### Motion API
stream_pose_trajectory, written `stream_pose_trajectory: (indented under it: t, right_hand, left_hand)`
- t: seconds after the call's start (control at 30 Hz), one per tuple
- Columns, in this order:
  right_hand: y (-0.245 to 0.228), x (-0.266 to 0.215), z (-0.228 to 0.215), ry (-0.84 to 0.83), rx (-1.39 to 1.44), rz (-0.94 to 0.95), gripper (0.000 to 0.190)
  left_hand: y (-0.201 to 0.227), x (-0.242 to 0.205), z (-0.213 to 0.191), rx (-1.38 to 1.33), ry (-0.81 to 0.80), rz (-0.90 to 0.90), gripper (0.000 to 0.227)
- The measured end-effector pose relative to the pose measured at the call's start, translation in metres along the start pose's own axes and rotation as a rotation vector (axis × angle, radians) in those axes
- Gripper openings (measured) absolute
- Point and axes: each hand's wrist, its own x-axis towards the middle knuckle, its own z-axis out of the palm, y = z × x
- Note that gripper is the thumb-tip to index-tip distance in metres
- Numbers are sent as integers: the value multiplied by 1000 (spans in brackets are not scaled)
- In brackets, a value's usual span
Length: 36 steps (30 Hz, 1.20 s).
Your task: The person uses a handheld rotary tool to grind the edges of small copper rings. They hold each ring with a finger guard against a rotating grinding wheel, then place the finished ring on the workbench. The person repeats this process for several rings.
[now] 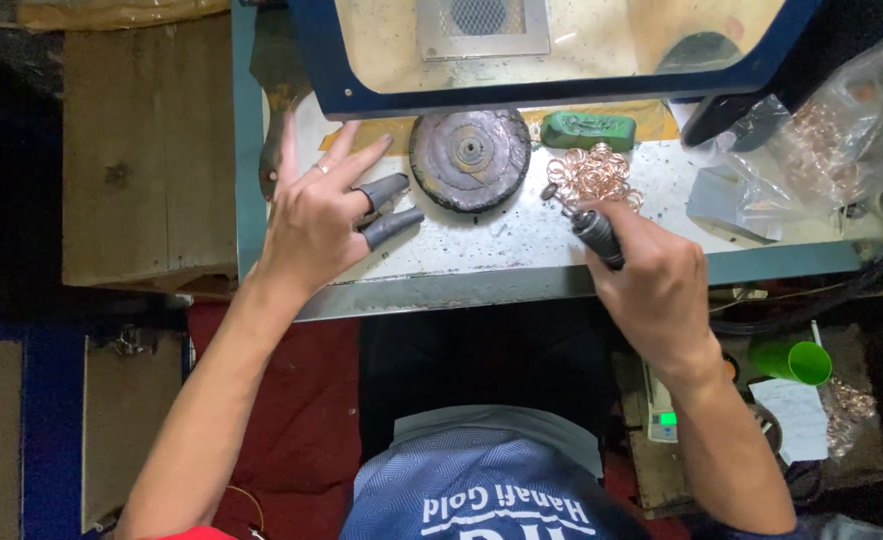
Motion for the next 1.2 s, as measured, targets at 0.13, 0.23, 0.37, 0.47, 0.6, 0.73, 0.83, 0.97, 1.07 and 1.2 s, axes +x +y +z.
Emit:
stream_pose_trajectory:
  t: [0.13, 0.23, 0.37, 0.47, 0.6, 0.73, 0.83, 0.97, 1.07, 1.2]
  right_hand:
    - [-13, 10, 14, 36, 33, -24, 32]
    - [-19, 21, 14, -4, 131, -14, 27]
    - [-31, 38, 22, -52, 187, -11, 24]
    - [-40, 52, 30, -54, 257, -19, 26]
    - [-53, 66, 33, -82, 287, -7, 25]
    - [-54, 72, 42, -156, 284, 32, 35]
    - [-61, 75, 34, -164, 406, 99, 38]
    - [-63, 75, 34, -159, 406, 112, 45]
    - [-63, 72, 35, -163, 436, 142, 46]
    - [-62, 62, 33, -106, 409, 94, 46]
  left_hand:
    - [-6, 1, 1, 35, -3, 31, 27]
    - [-6, -4, -7, 89, -31, 1, 27]
    - [14, 2, -34, 95, -54, -25, 29]
    - [24, 8, -41, 91, -125, -90, 22]
    - [64, 28, -55, -57, -203, -106, 21]
    - [80, 37, -34, -90, -226, -83, 12]
    - [85, 46, -16, -82, -249, -133, 24]
    - [74, 49, 8, -93, -219, -105, 29]
    - [65, 50, 13, -109, -227, -69, 35]
    - [72, 54, 5, -188, -238, -133, 22]
